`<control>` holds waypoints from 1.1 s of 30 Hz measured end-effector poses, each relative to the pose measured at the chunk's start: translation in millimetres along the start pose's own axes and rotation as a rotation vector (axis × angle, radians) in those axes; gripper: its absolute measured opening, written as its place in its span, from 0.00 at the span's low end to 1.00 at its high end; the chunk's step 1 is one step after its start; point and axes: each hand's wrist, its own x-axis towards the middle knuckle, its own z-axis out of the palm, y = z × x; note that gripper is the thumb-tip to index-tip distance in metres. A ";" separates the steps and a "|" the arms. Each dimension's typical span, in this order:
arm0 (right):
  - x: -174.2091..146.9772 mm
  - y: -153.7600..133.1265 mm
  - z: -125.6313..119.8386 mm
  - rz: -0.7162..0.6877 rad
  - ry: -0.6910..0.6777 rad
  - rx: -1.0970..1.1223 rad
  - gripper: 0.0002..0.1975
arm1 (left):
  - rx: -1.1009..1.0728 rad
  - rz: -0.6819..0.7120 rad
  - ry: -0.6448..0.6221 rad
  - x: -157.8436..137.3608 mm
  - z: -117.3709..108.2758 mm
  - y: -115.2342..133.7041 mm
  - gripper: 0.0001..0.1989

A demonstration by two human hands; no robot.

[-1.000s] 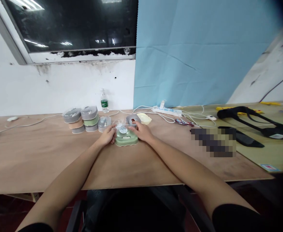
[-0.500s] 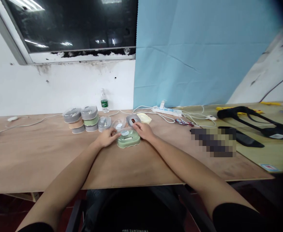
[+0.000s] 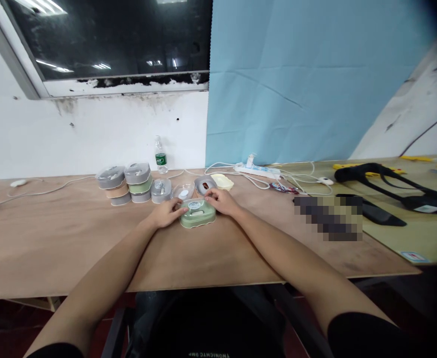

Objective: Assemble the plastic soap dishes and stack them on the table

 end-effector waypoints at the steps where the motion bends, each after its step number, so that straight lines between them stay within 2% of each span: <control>1: 0.0 -0.2 -0.1 -0.005 -0.016 0.013 0.11 | -0.008 0.003 -0.002 0.2 -0.1 0.1 0.25; 7: 0.1 -0.9 -0.5 -0.018 -0.025 0.005 0.11 | -0.075 -0.004 -0.019 2.7 1.7 -3.7 0.26; 11: 1.3 0.1 0.7 -0.009 -0.029 -0.004 0.12 | -0.114 -0.002 -0.027 2.9 1.0 -5.1 0.32; 16: 2.8 -0.6 2.3 0.008 -0.025 -0.035 0.16 | -0.047 0.081 -0.035 -0.6 -4.3 2.5 0.33; 21: 3.7 -2.7 3.8 -0.017 -0.026 -0.069 0.19 | -0.078 0.152 -0.110 -3.6 -6.4 15.1 0.41; 24: 4.5 -0.9 4.2 -0.017 -0.017 -0.078 0.18 | -0.028 0.172 -0.110 -4.8 -6.7 21.4 0.38; 29: 4.9 3.8 3.3 0.034 0.036 -0.092 0.17 | 0.079 0.107 -0.070 -5.8 -7.7 27.2 0.31; 33: 4.5 4.7 2.7 0.053 0.074 -0.133 0.17 | 0.117 0.119 -0.071 -6.2 -8.1 27.5 0.31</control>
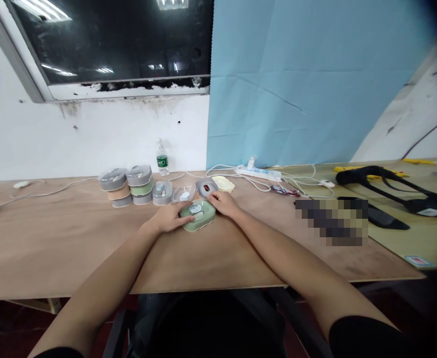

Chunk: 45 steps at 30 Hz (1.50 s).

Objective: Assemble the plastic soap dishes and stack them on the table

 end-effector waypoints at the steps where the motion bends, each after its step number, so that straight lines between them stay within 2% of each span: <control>1: 0.0 -0.2 0.0 0.001 0.006 -0.011 0.17 | 0.006 0.015 -0.009 -0.2 0.0 -0.6 0.33; 5: 0.1 -1.1 0.2 0.010 0.025 -0.053 0.17 | 0.042 0.051 -0.068 -0.5 1.0 -4.4 0.48; 7: 0.3 -1.4 0.4 0.009 0.021 -0.063 0.18 | 0.058 0.044 -0.084 -0.1 2.2 -5.5 0.51; 14: 0.8 -1.7 0.1 -0.015 0.064 -0.048 0.20 | 0.087 0.054 -0.032 0.1 3.2 -5.9 0.49; 17: 0.9 -1.9 0.6 -0.033 0.091 0.033 0.24 | 0.098 0.117 0.039 -0.3 -0.7 -7.5 0.46; 21: 1.4 -2.3 -0.1 0.001 0.215 0.203 0.26 | 0.123 0.162 0.169 0.1 -9.8 -11.2 0.45; 24: 1.7 -2.2 -2.3 0.048 0.262 0.286 0.26 | 0.156 0.063 0.378 -0.1 -17.1 -15.8 0.44; 27: 1.6 -2.1 -3.5 0.061 0.258 0.297 0.26 | 0.196 -0.205 0.592 -2.0 -22.7 -23.5 0.43; 29: 1.4 -2.7 -3.1 0.051 0.252 0.281 0.25 | 0.236 -0.410 0.630 -3.5 -25.2 -30.0 0.43; 32: 1.0 -4.7 -1.7 0.043 0.235 0.262 0.25 | 0.294 -0.604 0.562 -4.4 -27.4 -38.3 0.43; 37: 1.7 -4.7 -2.7 0.022 0.241 0.235 0.24 | 0.358 -0.665 0.467 -1.1 -26.0 -39.2 0.45; 45: 8.7 23.2 -13.3 0.105 0.464 0.201 0.22 | 0.375 -0.596 0.440 -0.2 -21.0 -45.4 0.41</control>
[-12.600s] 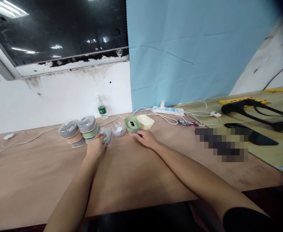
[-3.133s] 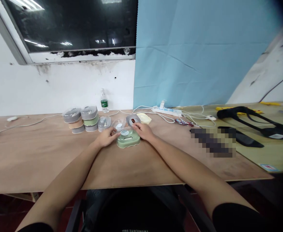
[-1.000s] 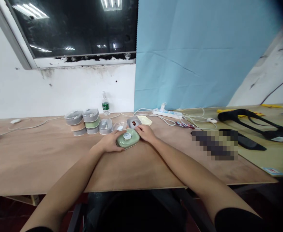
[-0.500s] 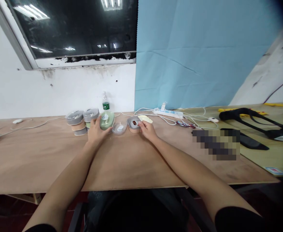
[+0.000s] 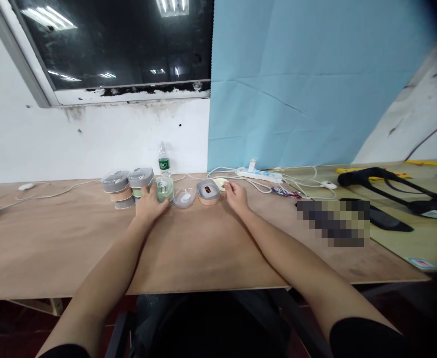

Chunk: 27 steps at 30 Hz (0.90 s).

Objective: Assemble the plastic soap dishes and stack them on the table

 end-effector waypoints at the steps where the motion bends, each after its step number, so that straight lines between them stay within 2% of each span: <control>1: 2.5 4.5 -2.1 0.011 0.028 -0.015 0.22 | -0.004 -0.006 0.011 0.9 1.4 -1.3 0.41; 4: 9.3 18.2 -7.9 0.031 0.098 -0.087 0.21 | -0.022 -0.033 0.072 3.6 5.8 -3.9 0.42; 7: 13.4 29.7 -11.5 0.060 0.096 -0.192 0.18 | -0.035 -0.034 0.116 5.6 9.4 -5.1 0.39; 12: 13.4 37.8 -9.5 0.020 -0.047 -0.334 0.12 | -0.079 0.029 0.134 6.1 11.3 -5.7 0.33; 16: 10.6 35.6 -3.4 -0.011 -0.188 -0.401 0.12 | -0.169 0.228 0.140 0.7 8.9 0.1 0.28; 19: 7.9 32.3 0.1 -0.034 -0.285 -0.427 0.13 | -0.209 0.380 0.049 -7.9 8.3 11.1 0.24; 23: 5.2 29.8 1.2 -0.052 -0.313 -0.461 0.15 | -0.197 0.568 -0.202 -18.9 14.0 26.3 0.28; 25: 4.9 30.5 0.7 -0.035 -0.311 -0.488 0.16 | -0.182 0.621 -0.291 -20.9 19.0 29.6 0.30; 27: 5.6 32.4 -0.1 -0.001 -0.297 -0.519 0.15 | -0.175 0.633 -0.321 -20.2 23.3 29.2 0.29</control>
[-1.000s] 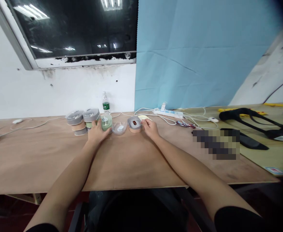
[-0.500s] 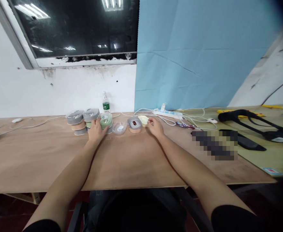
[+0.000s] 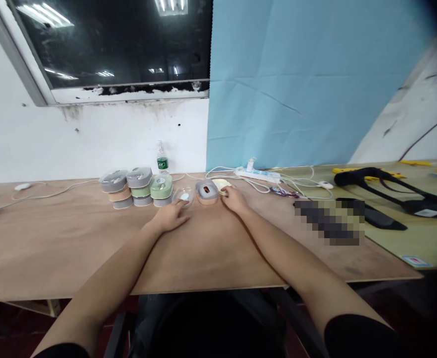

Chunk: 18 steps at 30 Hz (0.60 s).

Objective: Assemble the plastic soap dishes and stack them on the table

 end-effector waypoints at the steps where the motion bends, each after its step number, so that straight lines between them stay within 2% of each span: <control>1: 0.6 1.2 0.0 0.023 0.007 -0.007 0.14 | -0.001 -0.005 0.002 0.4 1.0 -2.0 0.28; 6: 3.4 3.6 -4.6 0.108 0.123 0.046 0.08 | -0.023 -0.066 0.048 0.5 1.1 -12.8 0.22; 11: 2.3 -8.2 -19.8 0.133 0.425 0.164 0.10 | -0.030 -0.097 0.104 0.9 3.0 -15.3 0.16; 14: -4.1 -23.5 -27.9 0.045 0.510 0.273 0.11 | -0.042 -0.114 0.118 1.1 4.6 -15.1 0.15; 18: -21.7 -50.6 -30.4 -0.147 0.436 0.366 0.14 | -0.044 -0.146 0.128 0.6 4.5 -14.8 0.15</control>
